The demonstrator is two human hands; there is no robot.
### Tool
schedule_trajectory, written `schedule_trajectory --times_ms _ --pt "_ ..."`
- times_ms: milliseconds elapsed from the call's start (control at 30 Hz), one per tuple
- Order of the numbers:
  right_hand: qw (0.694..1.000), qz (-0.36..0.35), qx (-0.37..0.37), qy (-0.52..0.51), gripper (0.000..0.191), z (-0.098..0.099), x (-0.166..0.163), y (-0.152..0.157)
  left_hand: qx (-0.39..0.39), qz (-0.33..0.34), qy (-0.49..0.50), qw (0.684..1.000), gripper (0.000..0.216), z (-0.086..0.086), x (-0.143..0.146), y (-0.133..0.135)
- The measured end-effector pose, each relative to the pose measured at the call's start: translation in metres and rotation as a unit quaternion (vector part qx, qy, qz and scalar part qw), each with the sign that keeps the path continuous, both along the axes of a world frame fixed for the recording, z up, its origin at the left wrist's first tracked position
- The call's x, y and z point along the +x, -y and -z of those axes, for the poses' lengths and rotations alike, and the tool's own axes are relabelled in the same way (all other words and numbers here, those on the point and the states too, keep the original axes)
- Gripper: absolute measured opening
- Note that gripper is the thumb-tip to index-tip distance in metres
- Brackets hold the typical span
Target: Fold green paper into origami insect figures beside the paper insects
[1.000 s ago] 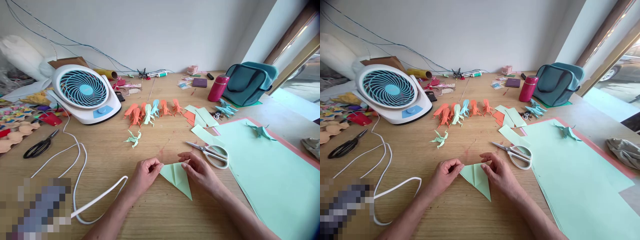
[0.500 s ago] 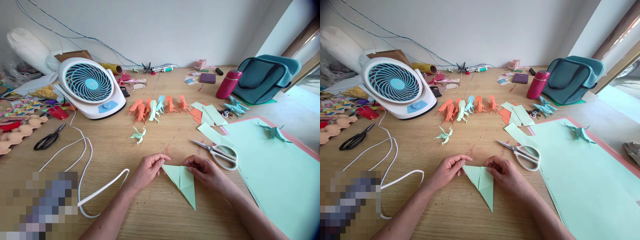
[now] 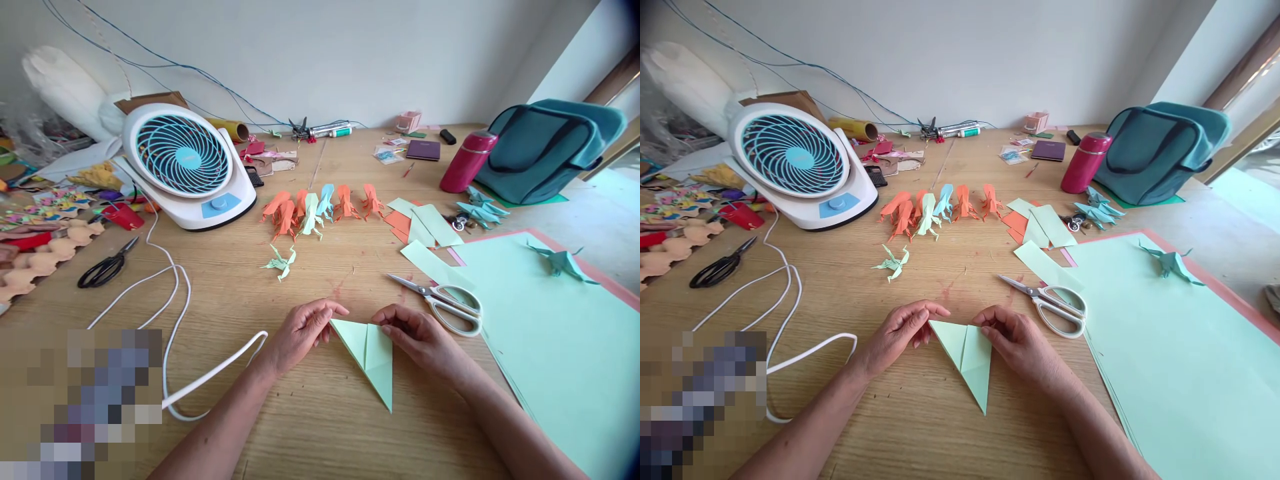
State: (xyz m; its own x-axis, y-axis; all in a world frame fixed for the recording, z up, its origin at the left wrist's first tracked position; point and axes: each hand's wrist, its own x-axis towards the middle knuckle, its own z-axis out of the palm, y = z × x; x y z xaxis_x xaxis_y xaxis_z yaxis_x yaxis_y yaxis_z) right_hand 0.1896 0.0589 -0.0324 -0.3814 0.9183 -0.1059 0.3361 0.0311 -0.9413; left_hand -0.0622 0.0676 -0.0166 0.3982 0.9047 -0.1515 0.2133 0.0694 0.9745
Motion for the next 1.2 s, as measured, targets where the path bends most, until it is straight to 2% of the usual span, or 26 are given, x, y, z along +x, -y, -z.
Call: schedule_trajectory --times_ms 200,333,500,600,733,867,967,1100,1200 --pt "1.0 -0.001 0.007 -0.005 0.025 0.0 0.002 -0.001 -0.019 0.076 0.075 0.994 0.032 -0.008 0.002 0.004" --pt "1.0 -0.008 0.012 -0.012 0.023 0.002 0.003 -0.001 -0.014 0.078 0.08 0.994 0.029 -0.01 0.005 0.006" --pt "1.0 -0.007 0.016 -0.003 0.024 0.002 0.002 -0.001 0.006 0.073 0.105 0.992 0.024 -0.002 0.007 0.005" --pt "1.0 -0.015 0.01 -0.001 0.025 0.0 0.001 -0.001 0.017 0.084 0.125 0.988 0.027 0.001 0.007 0.005" --pt "1.0 -0.026 0.007 0.013 0.027 -0.004 0.0 0.0 0.026 0.099 0.133 0.986 0.02 0.001 0.009 0.006" --pt "0.999 -0.03 0.012 0.035 0.031 -0.006 -0.001 0.001 0.054 0.082 0.111 0.989 0.015 -0.002 0.009 0.006" --pt "0.999 -0.03 0.003 0.036 0.039 -0.011 -0.001 0.001 0.087 0.052 0.1 0.99 0.019 -0.004 0.008 0.005" --pt "0.999 -0.03 -0.02 -0.025 0.053 -0.023 0.004 0.002 0.085 0.008 0.098 0.992 0.025 -0.005 0.008 0.003" --pt "0.996 -0.059 -0.034 -0.052 0.05 -0.03 0.006 0.004 0.073 -0.022 0.097 0.992 0.028 -0.004 0.009 0.003"
